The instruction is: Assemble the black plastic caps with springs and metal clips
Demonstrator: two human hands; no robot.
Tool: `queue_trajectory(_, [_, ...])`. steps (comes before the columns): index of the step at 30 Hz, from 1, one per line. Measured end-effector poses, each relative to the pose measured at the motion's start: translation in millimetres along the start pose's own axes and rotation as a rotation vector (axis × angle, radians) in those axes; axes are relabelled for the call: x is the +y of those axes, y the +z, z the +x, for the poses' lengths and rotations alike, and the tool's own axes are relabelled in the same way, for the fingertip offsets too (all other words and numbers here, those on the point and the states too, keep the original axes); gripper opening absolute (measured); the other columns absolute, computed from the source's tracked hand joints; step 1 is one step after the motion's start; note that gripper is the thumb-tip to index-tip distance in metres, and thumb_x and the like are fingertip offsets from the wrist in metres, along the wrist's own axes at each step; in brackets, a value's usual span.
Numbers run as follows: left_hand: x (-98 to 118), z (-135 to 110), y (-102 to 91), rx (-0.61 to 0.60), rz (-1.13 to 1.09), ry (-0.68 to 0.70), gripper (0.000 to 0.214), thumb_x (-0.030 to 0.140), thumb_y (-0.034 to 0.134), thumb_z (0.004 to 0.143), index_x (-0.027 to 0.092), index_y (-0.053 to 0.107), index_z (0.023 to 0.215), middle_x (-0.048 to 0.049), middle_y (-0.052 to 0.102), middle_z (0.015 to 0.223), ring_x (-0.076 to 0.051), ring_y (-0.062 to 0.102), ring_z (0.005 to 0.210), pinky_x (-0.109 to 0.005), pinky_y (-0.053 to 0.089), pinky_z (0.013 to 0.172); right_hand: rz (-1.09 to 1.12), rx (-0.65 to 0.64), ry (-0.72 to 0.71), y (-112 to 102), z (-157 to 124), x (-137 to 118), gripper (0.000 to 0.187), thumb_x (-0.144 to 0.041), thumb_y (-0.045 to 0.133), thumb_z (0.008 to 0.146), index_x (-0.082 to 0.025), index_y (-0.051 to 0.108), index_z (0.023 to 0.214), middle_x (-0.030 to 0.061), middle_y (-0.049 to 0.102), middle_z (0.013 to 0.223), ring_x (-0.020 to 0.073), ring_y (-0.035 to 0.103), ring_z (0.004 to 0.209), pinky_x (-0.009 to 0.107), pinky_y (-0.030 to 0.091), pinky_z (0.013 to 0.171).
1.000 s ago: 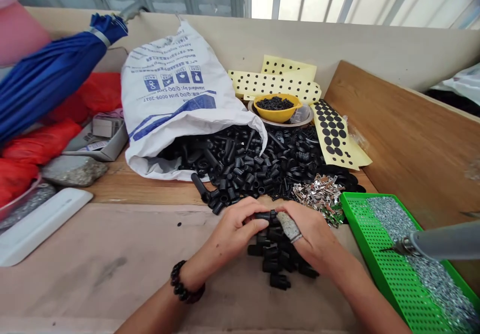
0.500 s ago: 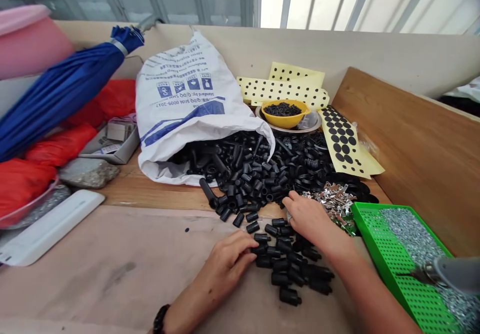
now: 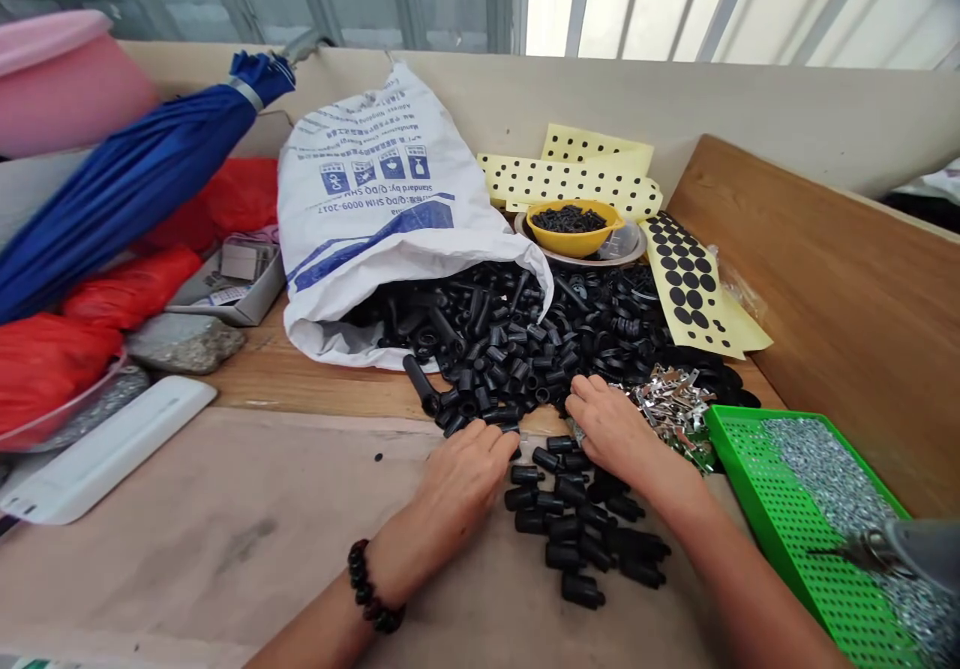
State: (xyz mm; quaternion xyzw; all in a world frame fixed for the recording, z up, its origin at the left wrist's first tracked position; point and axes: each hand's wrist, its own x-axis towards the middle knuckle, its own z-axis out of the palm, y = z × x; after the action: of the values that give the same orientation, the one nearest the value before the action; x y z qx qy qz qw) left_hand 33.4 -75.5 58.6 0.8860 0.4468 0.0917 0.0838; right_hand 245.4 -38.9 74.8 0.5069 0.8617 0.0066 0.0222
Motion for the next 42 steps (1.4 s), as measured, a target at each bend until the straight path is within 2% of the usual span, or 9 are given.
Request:
queue_trajectory(4, [0.7,2.6,-13.6,0.123,-0.288,-0.081,0.028,0.010,0.045,0.083,0.014,0.057,0.108,-0.0083,0.061,0.095,-0.021,0.056,0.086,-0.033,0.046,0.077,0.097,0.018,0.008,-6.9,-7.9,7.1,0.031,0.004,0.042,0.066,-0.016,0.054,0.087,0.0067,0.059,0.088,0.0203,0.052,0.084,0.029,0.039,0.069])
queue_trajectory(8, [7.1,13.5,-21.3,0.154,-0.717,-0.157,0.024,0.013,0.052,0.077,0.016,0.065,0.098,-0.0037,0.062,0.086,-0.015,0.057,0.073,-0.024,0.045,0.066,0.322,0.062,-0.013,-19.2,-22.1,1.1,0.035,0.003,0.039,0.072,-0.020,0.049,0.096,0.0001,0.061,0.081,0.0147,0.056,0.074,0.023,0.039,0.063])
queue_trajectory(13, [17.8,26.9,-15.3,0.178,-1.122,-0.184,0.022,0.016,0.060,0.070,0.014,0.068,0.090,-0.0028,0.059,0.080,-0.013,0.054,0.070,-0.023,0.043,0.062,0.569,0.191,-0.073,-25.9,-39.7,-10.5,0.036,0.001,0.039,0.073,-0.021,0.051,0.099,0.0035,0.060,0.091,0.0173,0.054,0.083,0.029,0.042,0.072])
queue_trajectory(19, [31.9,32.1,-17.1,0.080,-1.363,-0.224,0.024,0.021,0.062,0.070,0.014,0.068,0.092,-0.0028,0.063,0.079,-0.012,0.053,0.068,-0.023,0.042,0.063,0.563,0.320,-0.148,-26.0,-51.2,-12.0,0.043,0.002,0.037,0.069,-0.020,0.051,0.103,0.0052,0.058,0.092,0.0205,0.051,0.087,0.034,0.044,0.074])
queue_trajectory(24, [37.1,32.3,-15.4,0.036,-1.581,-0.326,0.026,0.029,0.066,0.070,0.015,0.068,0.091,-0.0012,0.063,0.073,-0.010,0.051,0.062,-0.021,0.041,0.060,0.665,0.300,-0.021,-25.3,-62.5,-7.9,0.037,-0.005,0.042,0.080,-0.023,0.046,0.112,0.0037,0.056,0.098,0.0178,0.053,0.088,0.031,0.044,0.075])
queue_trajectory(28, [40.5,31.6,-13.5,0.018,-1.603,-0.323,0.025,0.028,0.066,0.071,0.015,0.069,0.092,0.0000,0.061,0.069,-0.009,0.050,0.060,-0.020,0.040,0.059,0.558,0.287,-0.012,-16.6,-66.8,-5.2,0.018,-0.012,0.040,0.084,-0.020,0.050,0.097,0.0045,0.055,0.084,0.0192,0.052,0.078,0.033,0.043,0.069])
queue_trajectory(34, [44.2,31.7,-14.0,0.011,-1.510,-0.298,0.028,0.031,0.066,0.071,0.014,0.069,0.094,-0.0020,0.064,0.074,-0.011,0.053,0.062,-0.021,0.042,0.058,0.386,0.326,-0.111,-10.3,-66.3,-10.7,0.019,-0.009,0.033,0.082,-0.018,0.050,0.080,0.0072,0.053,0.076,0.0214,0.048,0.072,0.036,0.042,0.065])
queue_trajectory(38, [43.7,29.4,-14.4,0.061,-1.403,-0.217,0.027,0.028,0.063,0.075,0.014,0.068,0.097,-0.0046,0.067,0.084,-0.015,0.059,0.071,-0.024,0.046,0.064,0.587,0.299,-0.100,-15.2,-67.3,-13.6,0.020,-0.012,0.032,0.085,-0.020,0.049,0.087,0.0068,0.056,0.085,0.0201,0.051,0.079,0.034,0.044,0.071])
queue_trajectory(42, [43.8,25.6,-15.8,0.230,-1.084,0.027,0.019,0.020,0.059,0.080,0.017,0.068,0.097,-0.0055,0.067,0.092,-0.017,0.061,0.084,-0.026,0.047,0.075,0.828,0.219,-0.019,-18.1,-69.0,-15.4,0.018,-0.015,0.034,0.085,-0.022,0.050,0.084,0.0024,0.058,0.081,0.0174,0.052,0.074,0.028,0.042,0.066])
